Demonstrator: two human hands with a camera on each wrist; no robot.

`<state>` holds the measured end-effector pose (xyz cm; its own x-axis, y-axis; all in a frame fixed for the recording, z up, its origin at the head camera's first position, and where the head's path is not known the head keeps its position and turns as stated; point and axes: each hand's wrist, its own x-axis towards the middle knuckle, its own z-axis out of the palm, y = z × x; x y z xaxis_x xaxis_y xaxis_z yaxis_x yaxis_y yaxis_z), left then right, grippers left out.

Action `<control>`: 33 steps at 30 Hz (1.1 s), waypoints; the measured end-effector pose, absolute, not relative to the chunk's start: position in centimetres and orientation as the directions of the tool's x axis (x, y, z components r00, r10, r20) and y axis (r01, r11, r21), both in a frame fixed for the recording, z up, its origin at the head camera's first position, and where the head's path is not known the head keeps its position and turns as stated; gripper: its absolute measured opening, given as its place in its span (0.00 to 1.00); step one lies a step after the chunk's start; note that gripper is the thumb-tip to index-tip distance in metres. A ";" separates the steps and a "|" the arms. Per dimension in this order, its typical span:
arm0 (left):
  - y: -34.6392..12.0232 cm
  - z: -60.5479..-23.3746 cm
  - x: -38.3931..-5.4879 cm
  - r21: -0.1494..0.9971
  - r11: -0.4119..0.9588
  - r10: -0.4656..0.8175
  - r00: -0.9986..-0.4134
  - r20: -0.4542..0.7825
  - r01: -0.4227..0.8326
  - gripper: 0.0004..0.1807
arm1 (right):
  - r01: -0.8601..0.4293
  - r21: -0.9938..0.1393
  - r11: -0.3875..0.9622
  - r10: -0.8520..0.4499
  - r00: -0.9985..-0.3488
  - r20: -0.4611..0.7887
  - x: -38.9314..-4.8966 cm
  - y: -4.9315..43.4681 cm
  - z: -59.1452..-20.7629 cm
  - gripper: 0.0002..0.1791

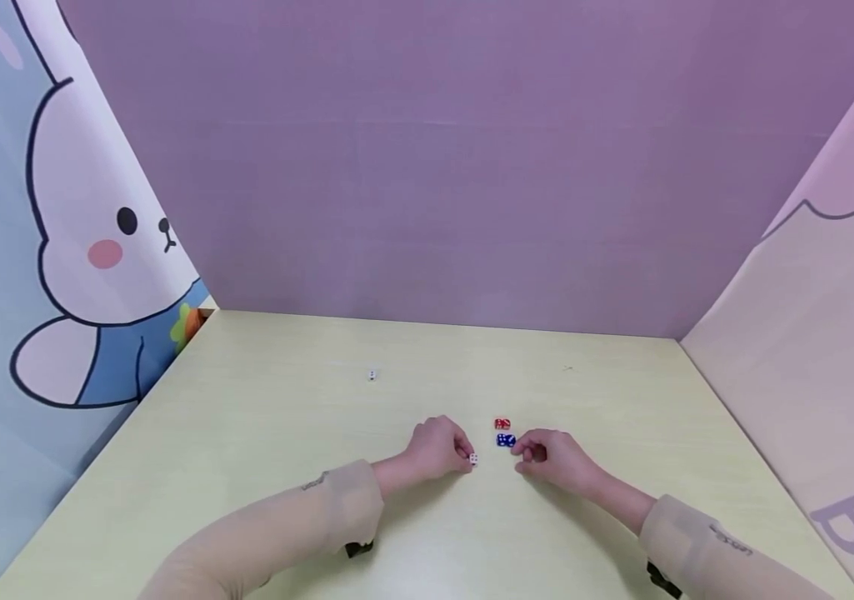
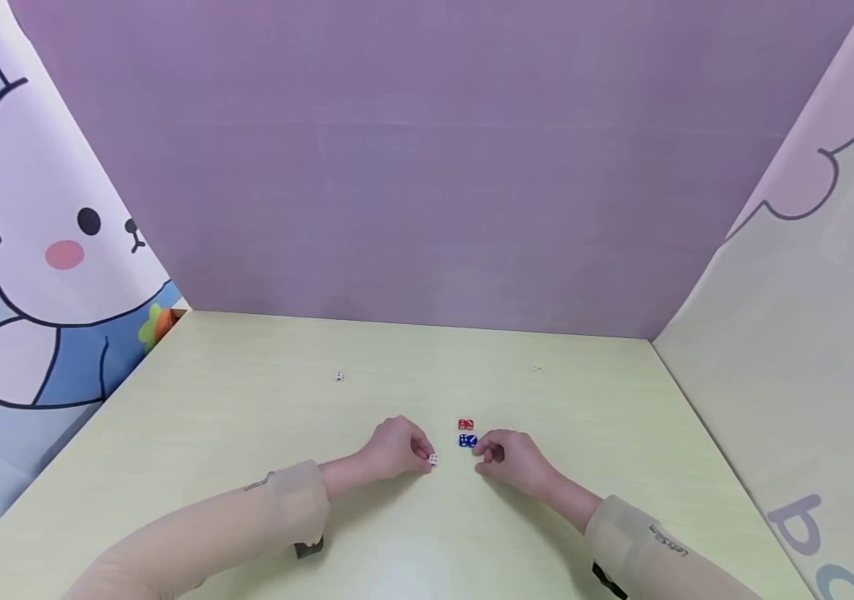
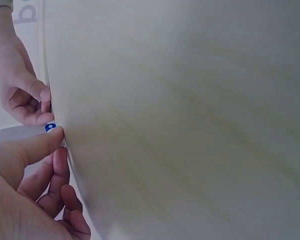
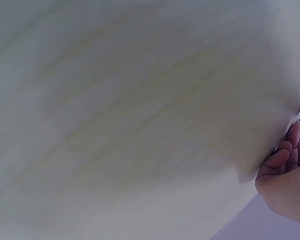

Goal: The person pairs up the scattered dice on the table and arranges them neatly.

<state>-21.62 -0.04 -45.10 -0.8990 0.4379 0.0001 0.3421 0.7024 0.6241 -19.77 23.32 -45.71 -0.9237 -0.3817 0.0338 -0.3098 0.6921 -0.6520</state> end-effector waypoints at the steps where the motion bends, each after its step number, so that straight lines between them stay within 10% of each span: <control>1: 0.3 -45.1 -21.6 0.625 0.702 0.437 -0.899 0.000 0.341 0.07 | -0.313 -0.649 0.694 -0.382 -0.923 0.036 -19.8 23.3 -45.7 0.08; 33: 5.1 -45.3 -21.9 0.625 0.696 0.431 -0.902 0.029 0.353 0.06 | -0.394 -0.638 0.662 -0.426 -0.898 0.112 -19.6 23.3 -45.9 0.08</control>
